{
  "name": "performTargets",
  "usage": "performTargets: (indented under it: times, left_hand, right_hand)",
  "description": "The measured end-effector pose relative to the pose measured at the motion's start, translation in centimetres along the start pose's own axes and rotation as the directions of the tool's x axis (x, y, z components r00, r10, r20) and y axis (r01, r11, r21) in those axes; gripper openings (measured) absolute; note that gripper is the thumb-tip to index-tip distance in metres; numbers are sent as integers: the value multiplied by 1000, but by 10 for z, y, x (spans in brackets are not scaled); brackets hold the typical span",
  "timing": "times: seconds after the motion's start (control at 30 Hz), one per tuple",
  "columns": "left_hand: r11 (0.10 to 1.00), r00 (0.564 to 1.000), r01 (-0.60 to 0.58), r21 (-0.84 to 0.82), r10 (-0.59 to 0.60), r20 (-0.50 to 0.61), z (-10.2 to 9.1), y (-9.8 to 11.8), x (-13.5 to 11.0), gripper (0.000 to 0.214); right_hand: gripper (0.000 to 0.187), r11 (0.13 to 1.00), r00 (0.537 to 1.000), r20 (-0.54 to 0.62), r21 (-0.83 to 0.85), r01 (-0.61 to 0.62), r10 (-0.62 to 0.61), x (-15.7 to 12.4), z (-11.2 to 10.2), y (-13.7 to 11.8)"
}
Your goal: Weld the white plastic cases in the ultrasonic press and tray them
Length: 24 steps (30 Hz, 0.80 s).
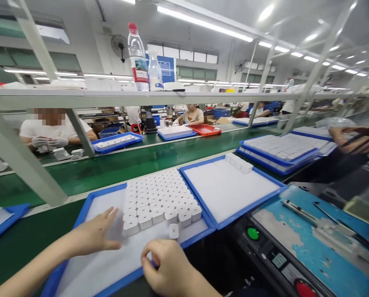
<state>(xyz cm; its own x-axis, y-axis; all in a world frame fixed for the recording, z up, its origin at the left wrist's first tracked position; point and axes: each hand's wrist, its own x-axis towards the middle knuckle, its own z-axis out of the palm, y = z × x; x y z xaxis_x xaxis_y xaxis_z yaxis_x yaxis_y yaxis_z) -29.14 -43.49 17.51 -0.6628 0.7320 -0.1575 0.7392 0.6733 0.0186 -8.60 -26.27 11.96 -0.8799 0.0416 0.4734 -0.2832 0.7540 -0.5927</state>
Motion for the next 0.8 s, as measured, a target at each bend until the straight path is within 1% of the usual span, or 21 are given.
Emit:
performTargets:
  times: [0.03, 0.07, 0.1, 0.13, 0.17, 0.2, 0.27, 0.33, 0.43, 0.53, 0.63, 0.73, 0.8]
  left_hand:
    - [999, 999, 36, 40, -35, -38, -15, 8, 3, 96]
    - [996, 993, 57, 71, -49, -111, -29, 20, 7, 87]
    - [996, 983, 35, 82, -20, -184, -40, 34, 10, 77]
    - [998, 969, 21, 59, -5, -249, -49, 50, 12, 67]
    - [1000, 960, -13, 19, 18, -281, -53, 67, 13, 60]
    - [998, 951, -62, -24, 52, -304, -54, 82, 13, 54]
    - [984, 951, -110, -137, 64, -303, -44, 105, 7, 45]
    - [952, 962, -141, -271, 67, -266, -27, 117, -4, 38]
    - [865, 985, -152, -478, 92, -148, -4, 126, -16, 32]
    - [779, 994, -112, -617, 98, -57, 7, 133, -13, 30]
    - [756, 992, -93, -648, 123, 1, 8, 138, 3, 29]
    - [784, 989, -45, -619, 123, 83, 9, 142, 17, 29]
    - [795, 981, -7, -606, 124, 151, 10, 144, 20, 28]
  right_hand:
    - [10, 999, 999, 1, 14, 42, -42, -3, -2, 1]
    - [10, 997, 997, 18, 4, 79, -79, -5, -2, 4]
    - [12, 994, 993, 44, -31, 107, -106, -4, -3, 7]
    - [15, 989, 990, 70, -81, 127, -122, -3, -2, 11]
    - [17, 981, 987, 94, -129, 145, -133, -1, -2, 15]
    - [17, 974, 983, 111, -160, 161, -144, 1, 0, 19]
    - [17, 966, 978, 118, -179, 189, -169, 3, 3, 24]
    - [17, 956, 968, 117, -169, 241, -224, 2, 6, 26]
    - [22, 928, 941, 119, -164, 334, -318, -2, 10, 28]
    - [22, 923, 936, 84, -159, 351, -341, -3, 14, 30]
    - [22, 917, 933, 65, -171, 360, -354, 0, 16, 32]
    - [21, 915, 932, 79, -182, 361, -352, 2, 17, 29]
    - [20, 920, 934, 71, -161, 357, -350, -4, 19, 24]
